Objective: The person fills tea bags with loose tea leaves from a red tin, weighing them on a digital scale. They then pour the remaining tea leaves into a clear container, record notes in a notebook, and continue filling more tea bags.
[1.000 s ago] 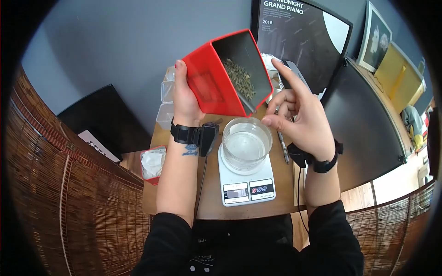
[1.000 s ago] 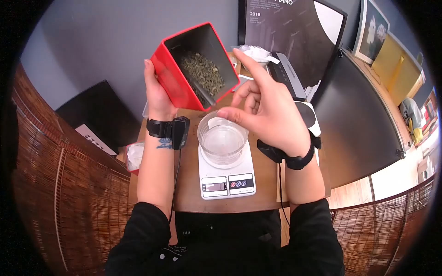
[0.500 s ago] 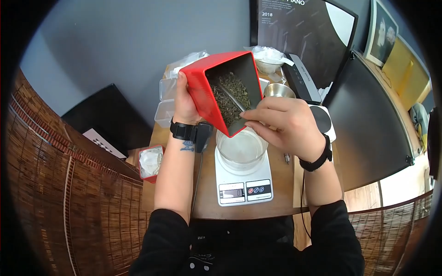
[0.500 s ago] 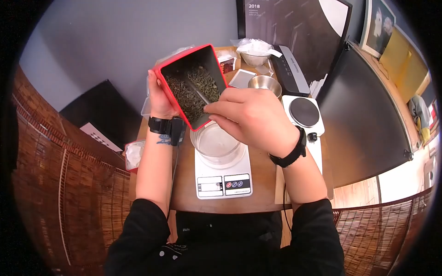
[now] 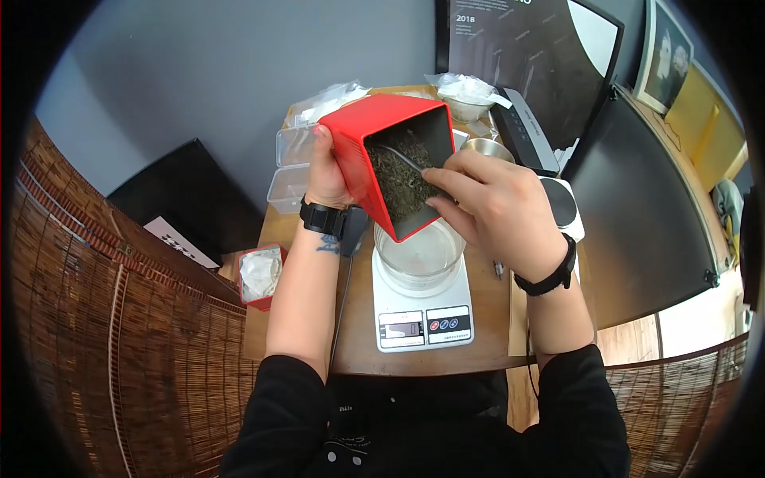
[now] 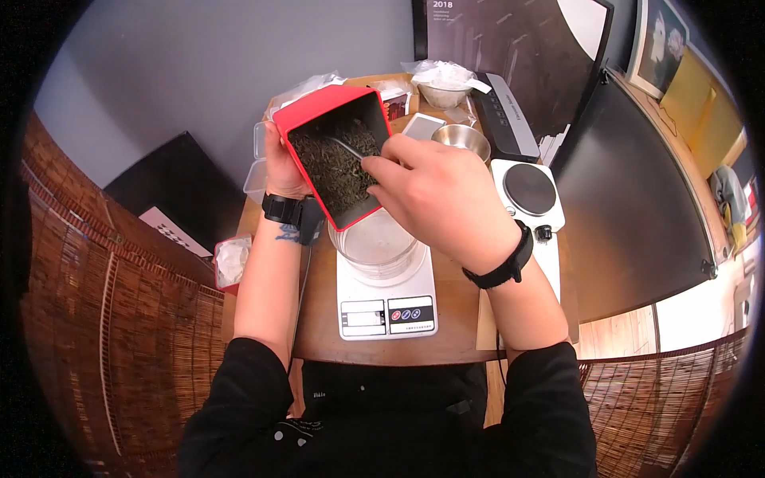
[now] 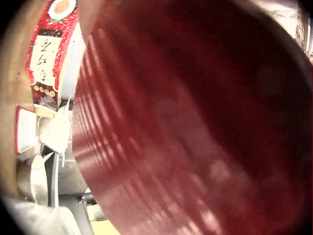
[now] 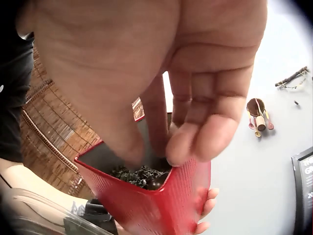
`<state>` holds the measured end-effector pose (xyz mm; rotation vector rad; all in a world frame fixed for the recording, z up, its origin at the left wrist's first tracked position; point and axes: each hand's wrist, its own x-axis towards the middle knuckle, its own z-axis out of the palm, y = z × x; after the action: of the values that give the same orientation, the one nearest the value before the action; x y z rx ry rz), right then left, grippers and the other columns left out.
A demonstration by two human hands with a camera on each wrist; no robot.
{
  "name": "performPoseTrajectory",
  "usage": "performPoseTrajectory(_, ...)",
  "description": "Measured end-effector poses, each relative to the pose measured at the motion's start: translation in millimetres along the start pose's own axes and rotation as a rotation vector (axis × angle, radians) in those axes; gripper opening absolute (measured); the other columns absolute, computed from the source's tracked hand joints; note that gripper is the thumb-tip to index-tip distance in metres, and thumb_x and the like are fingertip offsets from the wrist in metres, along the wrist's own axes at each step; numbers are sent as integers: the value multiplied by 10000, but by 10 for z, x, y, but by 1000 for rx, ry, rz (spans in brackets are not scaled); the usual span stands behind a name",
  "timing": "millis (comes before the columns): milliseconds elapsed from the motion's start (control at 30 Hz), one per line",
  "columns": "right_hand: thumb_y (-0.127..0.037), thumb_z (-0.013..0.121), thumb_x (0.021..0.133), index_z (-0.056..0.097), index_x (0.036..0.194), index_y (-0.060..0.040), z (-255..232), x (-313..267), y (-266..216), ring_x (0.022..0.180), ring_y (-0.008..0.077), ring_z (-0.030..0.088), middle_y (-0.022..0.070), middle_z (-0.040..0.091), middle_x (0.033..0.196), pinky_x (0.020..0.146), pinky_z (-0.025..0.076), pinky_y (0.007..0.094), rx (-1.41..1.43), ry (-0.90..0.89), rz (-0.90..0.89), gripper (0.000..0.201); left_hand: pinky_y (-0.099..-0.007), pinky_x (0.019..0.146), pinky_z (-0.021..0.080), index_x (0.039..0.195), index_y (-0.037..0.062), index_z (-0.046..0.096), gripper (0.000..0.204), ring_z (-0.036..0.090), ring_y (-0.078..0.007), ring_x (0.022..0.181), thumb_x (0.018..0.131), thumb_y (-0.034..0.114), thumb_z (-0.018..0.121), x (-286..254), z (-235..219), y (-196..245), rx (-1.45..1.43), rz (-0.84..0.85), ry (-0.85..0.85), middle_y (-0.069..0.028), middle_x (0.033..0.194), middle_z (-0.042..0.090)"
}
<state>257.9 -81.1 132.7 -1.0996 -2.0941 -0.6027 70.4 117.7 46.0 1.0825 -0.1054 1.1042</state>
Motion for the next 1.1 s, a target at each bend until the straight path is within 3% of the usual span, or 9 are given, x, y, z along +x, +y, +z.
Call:
performPoseTrajectory(200,-130,791,858,741,1066,-81,50,-35,-60,739,261,714,68,658,805,631,566,389,-68,-125,119,219,-471,1159,500,1515,25,544,911,625,-306,1353,958,736,670,4,-189,-37,0,32,63,-156,1472,646)
performPoseTrajectory(267,-145,783,875,706,988,-72,81,-41,-52,724,267,711,75,647,770,630,563,405,-91,-167,148,156,-467,1160,499,1516,22,541,921,623,-299,1356,949,733,686,3,-184,-39,-5,34,54,-152,1473,645)
performPoseTrajectory(567,-144,732,909,642,843,-62,231,-98,-6,730,293,710,85,654,782,636,566,425,-129,-194,222,139,-449,1164,498,1535,7,512,1024,618,-275,1358,857,715,807,-1,-211,-56,14,59,0,-137,1476,632)
performPoseTrajectory(900,-99,696,888,675,891,-49,84,-50,-93,724,322,707,97,661,782,651,576,436,-130,-64,224,55,-438,1132,528,1550,8,486,1072,630,-263,1339,818,700,854,-20,-208,11,34,34,-1,-135,1457,634)
performPoseTrajectory(1100,-99,692,915,660,996,-50,-101,-86,-83,700,355,706,126,700,775,633,562,468,-20,-206,343,100,-436,1126,532,1534,9,497,1063,638,-261,1325,806,687,873,-11,-198,44,62,43,-14,-135,1440,640)
